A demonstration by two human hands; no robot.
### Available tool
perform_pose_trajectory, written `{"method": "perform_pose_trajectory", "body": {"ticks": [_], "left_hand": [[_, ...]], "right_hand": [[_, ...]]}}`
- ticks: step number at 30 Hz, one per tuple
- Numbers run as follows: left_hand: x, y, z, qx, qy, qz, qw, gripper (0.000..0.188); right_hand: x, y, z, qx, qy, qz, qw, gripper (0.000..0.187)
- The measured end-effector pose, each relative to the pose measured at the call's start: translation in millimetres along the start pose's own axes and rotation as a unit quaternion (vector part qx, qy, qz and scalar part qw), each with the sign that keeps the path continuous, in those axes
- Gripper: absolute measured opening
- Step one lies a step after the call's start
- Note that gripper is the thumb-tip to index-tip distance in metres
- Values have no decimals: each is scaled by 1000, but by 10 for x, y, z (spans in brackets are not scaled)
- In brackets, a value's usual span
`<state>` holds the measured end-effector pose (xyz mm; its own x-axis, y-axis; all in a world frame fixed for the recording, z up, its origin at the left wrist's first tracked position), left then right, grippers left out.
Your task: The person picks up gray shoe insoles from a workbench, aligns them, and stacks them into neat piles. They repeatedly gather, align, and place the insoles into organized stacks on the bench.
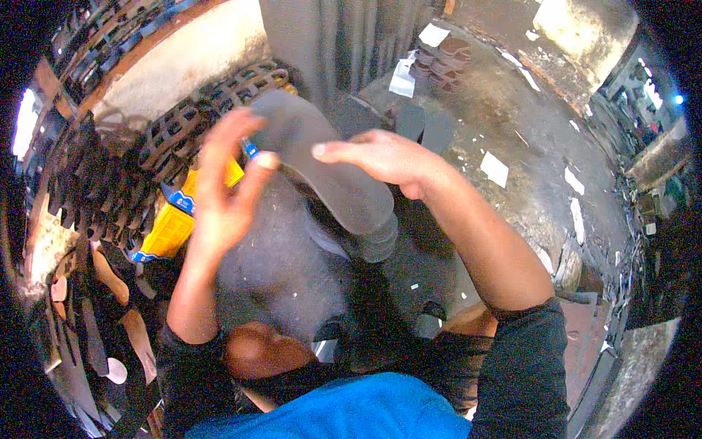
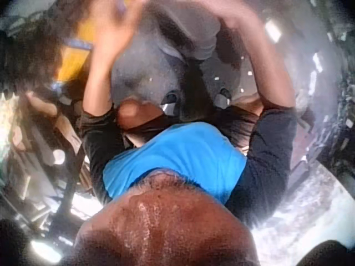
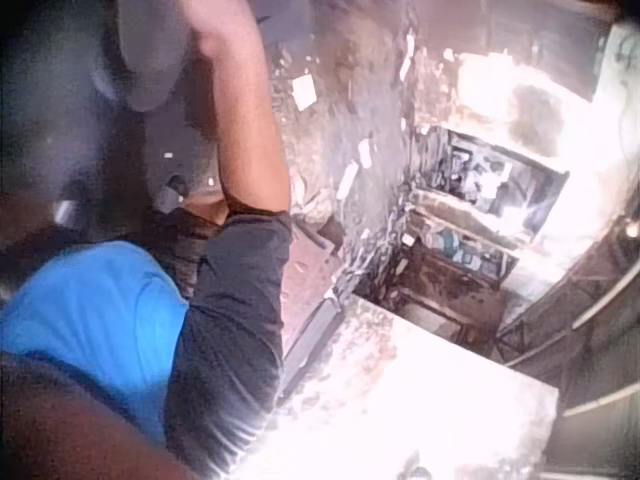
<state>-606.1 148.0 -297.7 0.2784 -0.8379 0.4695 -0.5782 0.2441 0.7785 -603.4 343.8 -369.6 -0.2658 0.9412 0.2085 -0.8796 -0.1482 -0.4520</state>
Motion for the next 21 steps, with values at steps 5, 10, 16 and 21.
{"method": "perform_pose_trajectory", "body": {"ticks": [5, 10, 16, 21], "left_hand": [[-784, 15, -378, -68, 37, 125, 989, 28], [-997, 6, -324, -53, 53, 158, 985, 29], [-1039, -19, -396, -32, 115, 165, 979, 32], [-1059, -121, -372, 34, 190, 193, 962, 37]], "right_hand": [[665, 524, -525, 128, 51, -87, 987, 70], [925, 1660, -2246, -58, -43, -99, 992, 67], [-227, 2184, -3591, -101, 97, -75, 987, 71], [-412, 2089, -3202, -69, 288, -34, 955, 77]]}}
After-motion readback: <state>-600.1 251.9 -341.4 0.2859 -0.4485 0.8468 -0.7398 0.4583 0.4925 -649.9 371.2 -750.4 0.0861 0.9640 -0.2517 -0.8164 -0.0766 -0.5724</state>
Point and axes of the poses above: each hand's wrist, its own y-axis towards the middle knuckle, its own x-axis out of the back of the hand, z = x × y, the point moved 10 cm from there along y, towards the middle knuckle, and after that the axes turned 6 degrees about -z, right-handed, at the moved point
